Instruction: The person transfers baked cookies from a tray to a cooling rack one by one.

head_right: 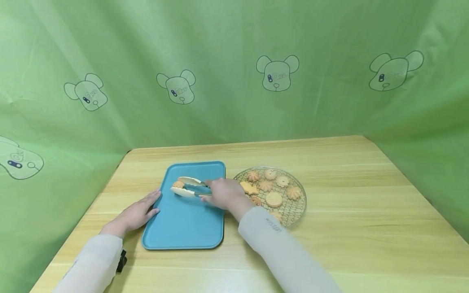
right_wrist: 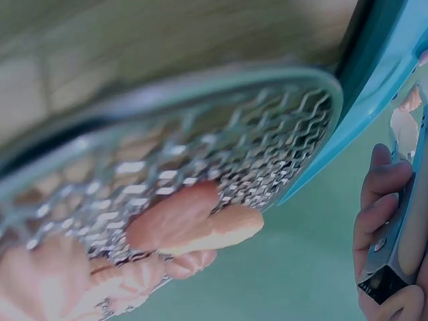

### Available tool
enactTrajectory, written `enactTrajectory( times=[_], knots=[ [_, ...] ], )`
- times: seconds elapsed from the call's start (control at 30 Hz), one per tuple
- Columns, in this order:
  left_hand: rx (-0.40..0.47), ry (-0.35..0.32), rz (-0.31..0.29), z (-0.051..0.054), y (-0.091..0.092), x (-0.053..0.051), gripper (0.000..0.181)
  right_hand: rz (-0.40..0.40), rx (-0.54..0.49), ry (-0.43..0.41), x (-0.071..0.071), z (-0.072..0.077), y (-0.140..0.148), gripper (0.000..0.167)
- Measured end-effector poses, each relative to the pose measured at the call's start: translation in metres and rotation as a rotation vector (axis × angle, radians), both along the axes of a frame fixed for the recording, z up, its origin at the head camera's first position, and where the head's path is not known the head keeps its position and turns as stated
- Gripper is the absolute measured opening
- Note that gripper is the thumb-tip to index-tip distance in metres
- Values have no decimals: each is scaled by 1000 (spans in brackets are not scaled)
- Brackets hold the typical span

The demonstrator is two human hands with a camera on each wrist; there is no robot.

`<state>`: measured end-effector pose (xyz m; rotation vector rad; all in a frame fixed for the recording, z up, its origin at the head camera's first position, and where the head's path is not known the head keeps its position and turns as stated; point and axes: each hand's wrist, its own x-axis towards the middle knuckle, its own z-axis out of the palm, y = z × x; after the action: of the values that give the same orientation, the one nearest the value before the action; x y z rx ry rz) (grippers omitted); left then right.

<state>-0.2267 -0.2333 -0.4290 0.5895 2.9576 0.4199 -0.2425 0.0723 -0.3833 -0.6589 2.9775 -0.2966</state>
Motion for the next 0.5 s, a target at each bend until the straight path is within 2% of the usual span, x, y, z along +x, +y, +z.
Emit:
enactTrajectory(
  times=[0.5],
  knots=[
    [-3,1,-3,2,0,1,59,35,-27,68,7,10,29,66]
  ],
)
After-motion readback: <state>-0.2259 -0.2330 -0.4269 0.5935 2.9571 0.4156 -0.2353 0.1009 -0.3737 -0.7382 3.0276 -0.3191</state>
